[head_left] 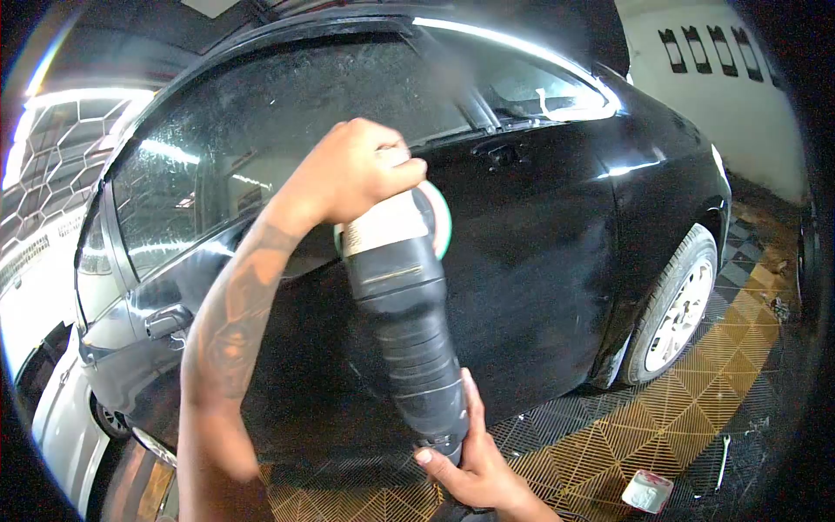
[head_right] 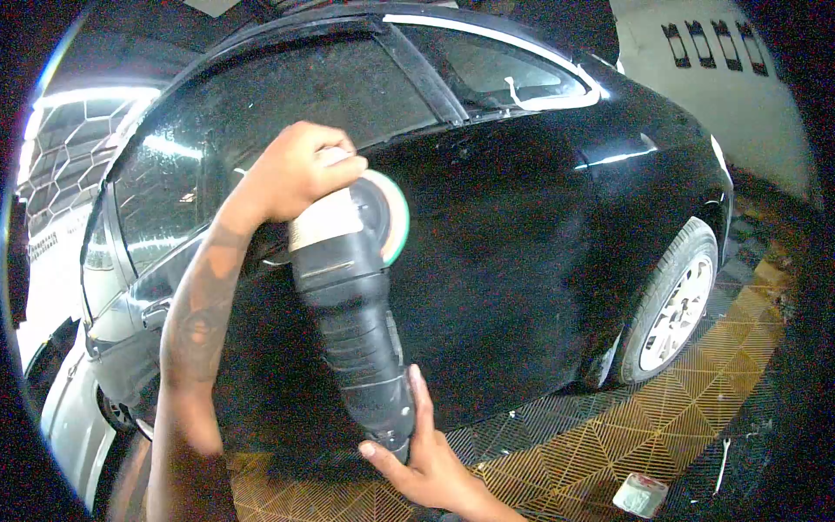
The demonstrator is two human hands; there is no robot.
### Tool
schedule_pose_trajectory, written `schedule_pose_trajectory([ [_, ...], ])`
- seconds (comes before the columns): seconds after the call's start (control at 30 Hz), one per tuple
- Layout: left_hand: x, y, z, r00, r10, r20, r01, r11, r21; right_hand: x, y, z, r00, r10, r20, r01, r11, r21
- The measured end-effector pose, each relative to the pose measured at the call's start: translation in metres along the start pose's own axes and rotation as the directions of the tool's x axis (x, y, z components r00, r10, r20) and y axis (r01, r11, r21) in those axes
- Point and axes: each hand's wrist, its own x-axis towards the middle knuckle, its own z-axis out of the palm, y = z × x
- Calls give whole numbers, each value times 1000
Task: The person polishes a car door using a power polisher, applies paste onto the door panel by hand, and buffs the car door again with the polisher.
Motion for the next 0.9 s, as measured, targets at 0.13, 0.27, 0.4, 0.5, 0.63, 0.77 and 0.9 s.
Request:
schedule_pose_trajectory([
  [0.13,-34,-14,-16,947,-323,-1,318,934,-164,7,-17,2,994,25,106,-18,997,-71],
  [0.27,-40,-29,-28,913,-409,-19,400,901,-168,22,-32,-9,985,54,165,-41,996,-84],
  [0.4,-1,-55,-18,960,-278,5,276,948,-159,26,-44,-28,989,-9,145,-15,986,166],
  [0.5,41,-47,-15,979,-188,85,197,974,-112,24,-52,-34,999,-37,-1,35,927,374],
  [0.63,59,-46,-12,974,205,96,-216,967,133,26,-66,-31,993,-18,-114,64,907,416],
  [0.77,27,-49,-25,998,59,26,-60,998,2,35,-59,-18,997,-23,-69,51,895,442],
  [0.9,-10,-73,-46,971,-192,143,181,980,82,46,-49,-3,995,-49,88,3,887,461],
])
